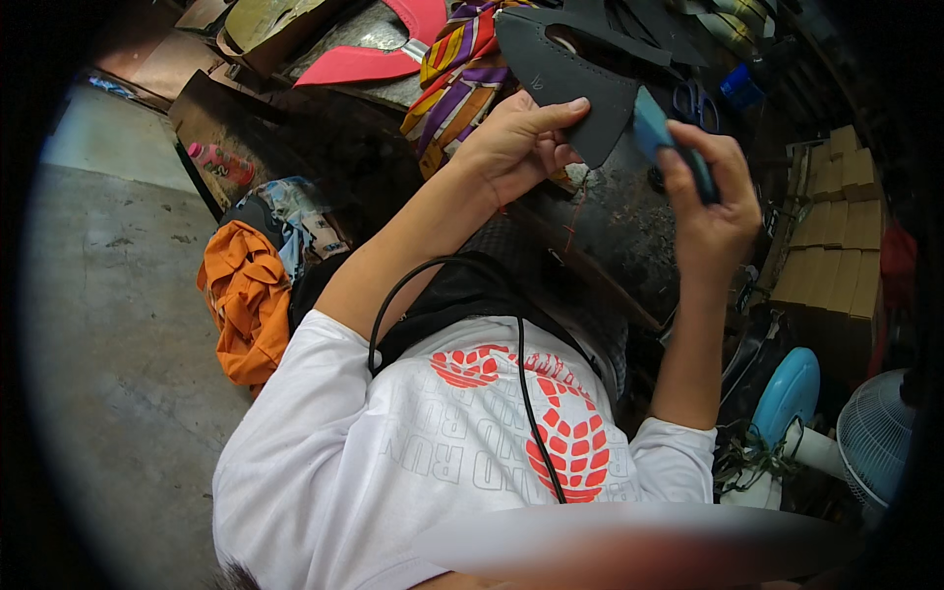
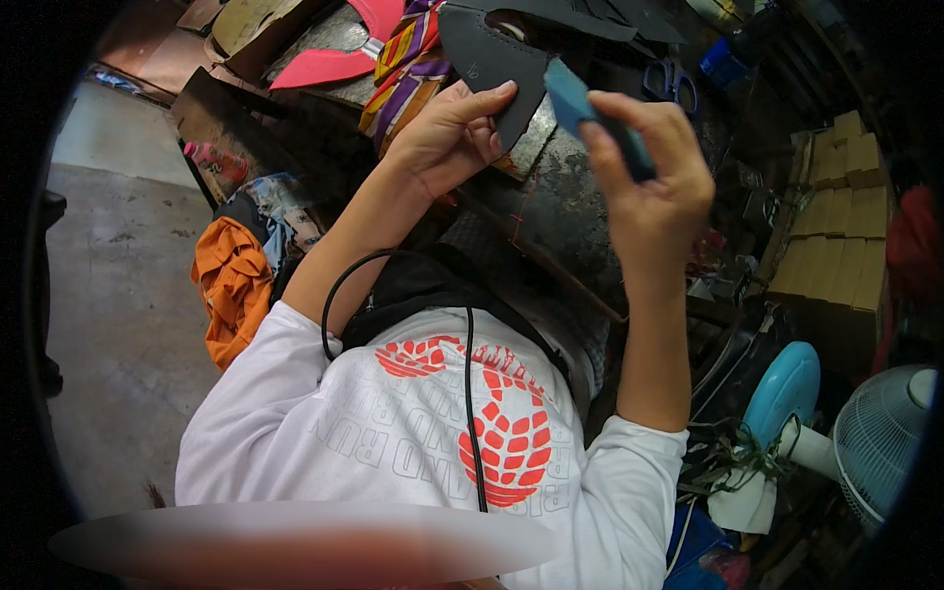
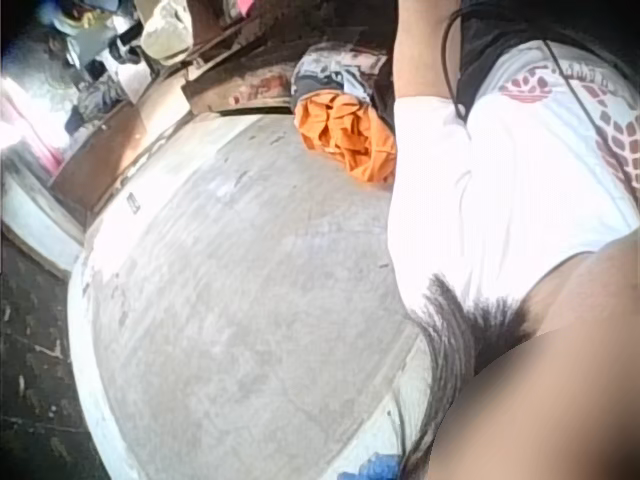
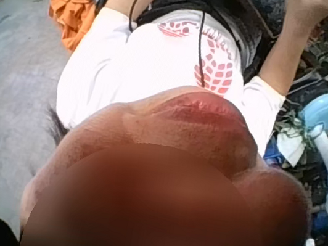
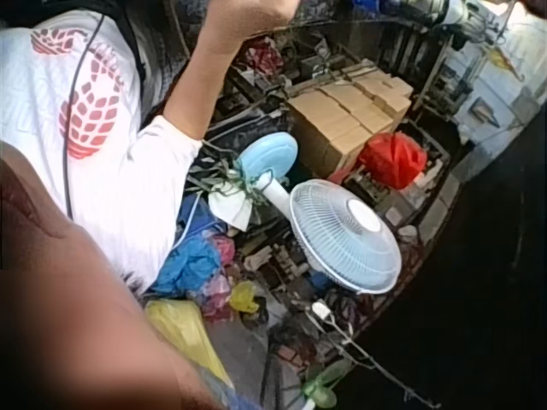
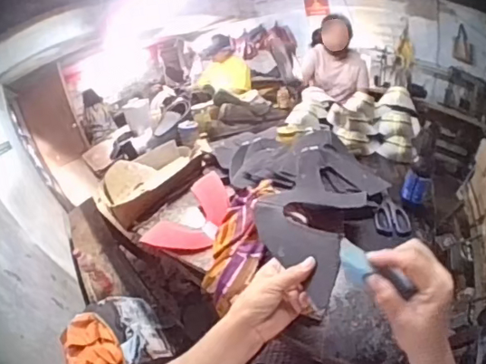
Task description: The person smooths the edges of several black and pink material pieces using a blue sanding block. They handle each piece one at a time, turning them over and rubbing the edges against the block. The person also briefly uses scissors to trim a black piece before returning to smoothing.
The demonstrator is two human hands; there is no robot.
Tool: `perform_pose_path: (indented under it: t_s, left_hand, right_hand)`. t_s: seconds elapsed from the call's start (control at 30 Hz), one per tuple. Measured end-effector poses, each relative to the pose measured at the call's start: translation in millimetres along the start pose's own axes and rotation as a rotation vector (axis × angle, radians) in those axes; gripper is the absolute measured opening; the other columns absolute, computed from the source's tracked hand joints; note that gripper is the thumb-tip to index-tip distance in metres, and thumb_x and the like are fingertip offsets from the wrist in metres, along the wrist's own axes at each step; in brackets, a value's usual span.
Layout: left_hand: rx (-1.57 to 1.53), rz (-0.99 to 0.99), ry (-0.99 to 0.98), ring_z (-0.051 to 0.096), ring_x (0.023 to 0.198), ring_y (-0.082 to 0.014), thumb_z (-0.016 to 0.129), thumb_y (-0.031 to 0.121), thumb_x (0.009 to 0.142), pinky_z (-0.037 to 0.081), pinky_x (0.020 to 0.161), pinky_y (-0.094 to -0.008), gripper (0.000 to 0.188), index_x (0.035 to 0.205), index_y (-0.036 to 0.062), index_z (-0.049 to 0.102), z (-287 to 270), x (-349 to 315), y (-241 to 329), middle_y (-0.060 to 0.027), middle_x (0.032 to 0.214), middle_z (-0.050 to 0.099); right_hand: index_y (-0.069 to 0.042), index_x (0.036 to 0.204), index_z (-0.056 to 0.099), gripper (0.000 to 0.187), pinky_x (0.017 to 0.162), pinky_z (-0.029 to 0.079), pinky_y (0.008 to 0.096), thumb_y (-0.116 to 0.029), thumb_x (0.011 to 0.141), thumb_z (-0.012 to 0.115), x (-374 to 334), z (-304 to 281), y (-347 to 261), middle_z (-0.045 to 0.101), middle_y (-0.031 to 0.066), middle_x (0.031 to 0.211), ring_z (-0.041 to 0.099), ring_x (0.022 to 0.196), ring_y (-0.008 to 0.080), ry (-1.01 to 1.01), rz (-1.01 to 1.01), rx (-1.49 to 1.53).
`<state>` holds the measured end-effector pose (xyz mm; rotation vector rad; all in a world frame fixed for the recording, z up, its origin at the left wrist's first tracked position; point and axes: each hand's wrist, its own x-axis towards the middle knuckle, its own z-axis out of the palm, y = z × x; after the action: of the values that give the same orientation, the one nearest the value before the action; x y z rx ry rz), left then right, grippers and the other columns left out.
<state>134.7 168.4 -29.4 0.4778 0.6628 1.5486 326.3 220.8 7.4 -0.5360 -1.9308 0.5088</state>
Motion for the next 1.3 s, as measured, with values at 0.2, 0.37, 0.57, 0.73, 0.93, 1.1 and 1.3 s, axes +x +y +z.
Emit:
perform_pose_path:
  t_s: [0.2,0.37,0.57,0.73,0.93,1.1,1.3]
  left_hand:
    - [-0.015,-0.013,-0.001,0.064,0.06,-0.006,0.067,0.016,0.093,0.051,0.052,-0.0153,0.014,0.099,0.0065,0.059,-2,5,3,-0.0041,0.083,0.07]
    - [-0.014,-0.025,0.038,0.06,0.053,-0.0036,0.068,0.017,0.093,0.048,0.048,-0.0142,0.014,0.095,0.0064,0.061,-1,4,0,-0.002,0.077,0.067]
    - [0.168,0.019,0.104,0.058,0.054,-0.0011,0.068,0.015,0.093,0.043,0.045,-0.0093,0.015,0.097,0.0016,0.062,-13,0,13,-0.0028,0.076,0.067]
    - [0.516,0.152,0.077,0.071,0.076,-0.018,0.069,0.008,0.088,0.057,0.055,-0.024,0.032,0.115,-0.0015,0.054,-29,-12,20,-0.0107,0.095,0.069]
    - [0.903,0.362,0.152,0.07,0.072,-0.0167,0.073,0.01,0.085,0.055,0.051,-0.0233,0.058,0.129,-0.0027,0.038,-31,-15,27,-0.0129,0.093,0.068]
    - [1.234,0.419,0.286,0.07,0.08,-0.0224,0.076,0.022,0.084,0.054,0.057,-0.029,0.071,0.138,0.001,0.035,-32,-19,35,-0.0134,0.092,0.067]
    - [2.199,0.944,0.599,0.065,0.094,-0.0328,0.072,0.041,0.084,0.054,0.075,-0.0394,0.066,0.136,0.0088,0.048,-10,-20,43,-0.0149,0.109,0.062]
  right_hand:
    - [-0.005,0.095,0.072,0.028,0.064,0.052,0.0295,0.005,0.069,0.074,-17,-4,-15,0.064,0.0091,0.082,0.066,0.073,0.0211,-0.172,-0.091,0.029]
    - [-0.006,0.099,0.072,0.029,0.066,0.052,0.0301,0.001,0.072,0.075,-8,-9,-9,0.066,0.0091,0.087,0.067,0.077,0.0197,-0.058,-0.091,-0.012]
    - [-0.007,0.099,0.071,0.025,0.063,0.052,0.0307,-0.005,0.075,0.077,-22,-16,-3,0.067,0.0095,0.088,0.067,0.073,0.0221,-0.296,-0.119,0.049]
    - [-0.011,0.095,0.073,0.018,0.061,0.05,0.0295,-0.006,0.077,0.073,-21,-68,14,0.066,0.004,0.086,0.066,0.072,0.0176,-0.169,0.188,-0.475]
    - [-0.017,0.09,0.073,0.016,0.064,0.051,0.0327,-0.013,0.074,0.075,-17,-63,32,0.061,-0.0009,0.081,0.064,0.073,0.0185,-0.312,0.031,-0.806]
    - [-0.018,0.086,0.074,0.017,0.066,0.052,0.0312,-0.015,0.07,0.079,-7,-48,44,0.06,-0.0022,0.081,0.063,0.075,0.0162,-0.346,-0.11,-0.927]
    - [-0.018,0.085,0.074,0.017,0.066,0.052,0.032,-0.013,0.07,0.079,2,-45,39,0.059,-0.0017,0.08,0.063,0.074,0.0158,-0.403,-0.101,-0.957]
